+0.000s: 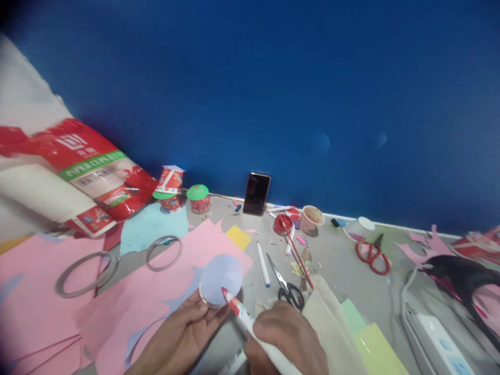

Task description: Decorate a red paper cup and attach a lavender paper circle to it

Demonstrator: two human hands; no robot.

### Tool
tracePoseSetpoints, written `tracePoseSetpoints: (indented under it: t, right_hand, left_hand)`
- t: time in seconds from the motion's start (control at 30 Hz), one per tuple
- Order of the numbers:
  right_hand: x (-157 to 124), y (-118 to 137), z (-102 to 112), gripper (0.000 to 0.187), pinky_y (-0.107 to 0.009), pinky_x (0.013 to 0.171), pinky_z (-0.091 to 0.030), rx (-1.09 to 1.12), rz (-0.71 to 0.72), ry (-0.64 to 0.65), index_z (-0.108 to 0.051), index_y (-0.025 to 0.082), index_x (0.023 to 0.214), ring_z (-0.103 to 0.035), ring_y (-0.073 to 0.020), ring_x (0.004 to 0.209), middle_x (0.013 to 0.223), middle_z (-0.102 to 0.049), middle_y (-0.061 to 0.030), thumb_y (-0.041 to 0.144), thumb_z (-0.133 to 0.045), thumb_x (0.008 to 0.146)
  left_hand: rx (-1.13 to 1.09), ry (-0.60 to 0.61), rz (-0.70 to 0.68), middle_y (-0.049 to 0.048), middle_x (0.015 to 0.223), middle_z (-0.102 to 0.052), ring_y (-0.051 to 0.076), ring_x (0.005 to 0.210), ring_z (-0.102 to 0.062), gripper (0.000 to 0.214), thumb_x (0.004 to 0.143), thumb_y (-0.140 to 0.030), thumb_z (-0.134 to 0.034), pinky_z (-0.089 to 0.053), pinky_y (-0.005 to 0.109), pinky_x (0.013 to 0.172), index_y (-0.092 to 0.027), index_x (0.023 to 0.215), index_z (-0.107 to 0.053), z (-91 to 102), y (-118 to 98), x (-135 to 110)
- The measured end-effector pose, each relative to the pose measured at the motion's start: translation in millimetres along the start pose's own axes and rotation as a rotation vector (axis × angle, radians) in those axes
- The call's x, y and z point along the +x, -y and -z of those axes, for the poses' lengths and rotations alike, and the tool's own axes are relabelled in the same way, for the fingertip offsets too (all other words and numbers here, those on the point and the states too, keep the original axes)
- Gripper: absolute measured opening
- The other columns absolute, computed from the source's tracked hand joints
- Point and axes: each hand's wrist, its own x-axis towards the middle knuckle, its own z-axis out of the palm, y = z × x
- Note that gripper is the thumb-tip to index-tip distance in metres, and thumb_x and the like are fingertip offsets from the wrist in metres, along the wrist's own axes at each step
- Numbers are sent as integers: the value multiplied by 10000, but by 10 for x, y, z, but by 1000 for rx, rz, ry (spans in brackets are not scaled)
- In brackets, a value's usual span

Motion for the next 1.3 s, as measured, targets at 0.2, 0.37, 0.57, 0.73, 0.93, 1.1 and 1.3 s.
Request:
tracePoseSetpoints:
  t: [0.2,0.37,0.57,0.73,0.93,1.1,1.3]
  right_hand:
    - [33,-49,133,141,-379,667,-690,-19,103,230,-762,186,1082,-784,-223,664,762,-779,-33,145,-751,948]
    - [96,7,111,86,-363,691,-682,-47,53,224,-740,204,1053,-783,-201,656,777,-789,-30,153,-708,993]
    - [92,56,72,132,-361,699,-666,-27,35,232,-737,192,1063,-777,-192,667,785,-781,-27,110,-697,967]
    - [89,56,96,178,-374,689,-671,-50,43,232,-745,204,1082,-777,-202,663,795,-793,-21,98,-709,943]
    - [153,82,58,162,-341,636,-655,-62,97,185,-744,189,1056,-773,-197,642,747,-773,-11,77,-691,952]
    - [134,66,75,150,-354,626,-649,-29,75,177,-743,173,1065,-749,-188,639,774,-757,-22,82,-693,957]
    - [136,48,80,155,-350,599,-620,-20,42,68,-746,177,1044,-720,-182,621,765,-727,-16,70,-684,950]
  left_hand:
    - [-17,9,-9,140,1236,-865,276,1176,-817,756,837,91,-670,-486,501,1274,-182,1542,-665,-48,-35,-1]
    - [-5,3,-21,119,1204,-872,266,1157,-815,791,823,50,-729,-486,496,1269,-221,1562,-652,-61,-34,-4]
    - [27,-15,-22,127,1170,-871,252,1158,-812,629,818,36,-750,-479,480,1275,-189,1405,-768,-91,-31,-17]
    - [40,-36,-49,120,1156,-872,244,1135,-817,537,803,25,-781,-512,465,1248,-191,1293,-825,-95,-23,-8]
    - [48,-50,-60,101,1148,-878,236,1115,-813,671,813,22,-783,-503,455,1255,-207,1443,-751,-89,-36,-23]
    - [61,-35,-42,122,1248,-858,252,1196,-792,681,852,2,-762,-479,449,1280,-191,1503,-704,-86,-50,-33]
    - [24,-80,-34,131,1407,-803,272,1327,-752,822,892,44,-674,-464,497,1297,-263,1645,-550,-101,-79,-34]
